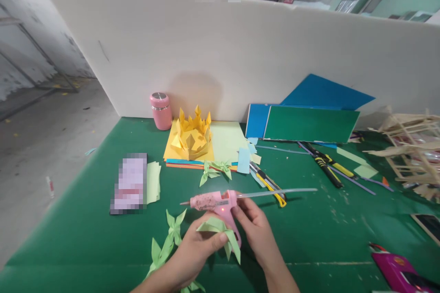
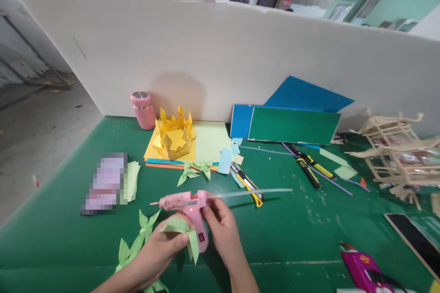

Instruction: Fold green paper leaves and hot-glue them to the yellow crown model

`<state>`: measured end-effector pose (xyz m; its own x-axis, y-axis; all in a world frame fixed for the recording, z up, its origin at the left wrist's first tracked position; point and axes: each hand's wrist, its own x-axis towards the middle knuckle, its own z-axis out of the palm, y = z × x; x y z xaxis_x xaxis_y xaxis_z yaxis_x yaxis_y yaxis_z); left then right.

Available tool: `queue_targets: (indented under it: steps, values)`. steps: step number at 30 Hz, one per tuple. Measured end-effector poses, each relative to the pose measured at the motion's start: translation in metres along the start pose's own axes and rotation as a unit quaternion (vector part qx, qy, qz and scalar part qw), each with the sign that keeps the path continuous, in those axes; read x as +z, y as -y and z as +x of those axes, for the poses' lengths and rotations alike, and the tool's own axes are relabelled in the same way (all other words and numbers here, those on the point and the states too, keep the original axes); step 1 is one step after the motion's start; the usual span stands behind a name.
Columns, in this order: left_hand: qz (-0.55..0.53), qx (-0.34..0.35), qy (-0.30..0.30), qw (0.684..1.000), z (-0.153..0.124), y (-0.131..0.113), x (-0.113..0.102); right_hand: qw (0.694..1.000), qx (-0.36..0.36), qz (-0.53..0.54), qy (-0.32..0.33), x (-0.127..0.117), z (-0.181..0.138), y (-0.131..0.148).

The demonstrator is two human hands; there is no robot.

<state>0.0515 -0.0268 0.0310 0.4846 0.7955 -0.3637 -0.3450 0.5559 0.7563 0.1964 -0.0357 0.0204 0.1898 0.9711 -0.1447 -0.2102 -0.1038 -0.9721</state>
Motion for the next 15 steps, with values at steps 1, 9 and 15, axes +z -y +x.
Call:
queue_targets:
  steps: [1, 9, 15]
  values:
    - [-0.003, -0.003, 0.000, 1.000, 0.000, 0.000, 0.001, 1.000, 0.001, 0.000, -0.022, -0.002, 0.001, 0.001]
    - [0.007, 0.010, 0.016, 1.000, 0.001, 0.002, 0.002, 1.000, 0.001, 0.025, 0.011, -0.001, -0.002, -0.005]
    - [0.058, 0.034, 0.026, 0.997, 0.001, 0.002, -0.001, 0.996, 0.025, 0.049, -0.076, 0.008, 0.003, -0.002]
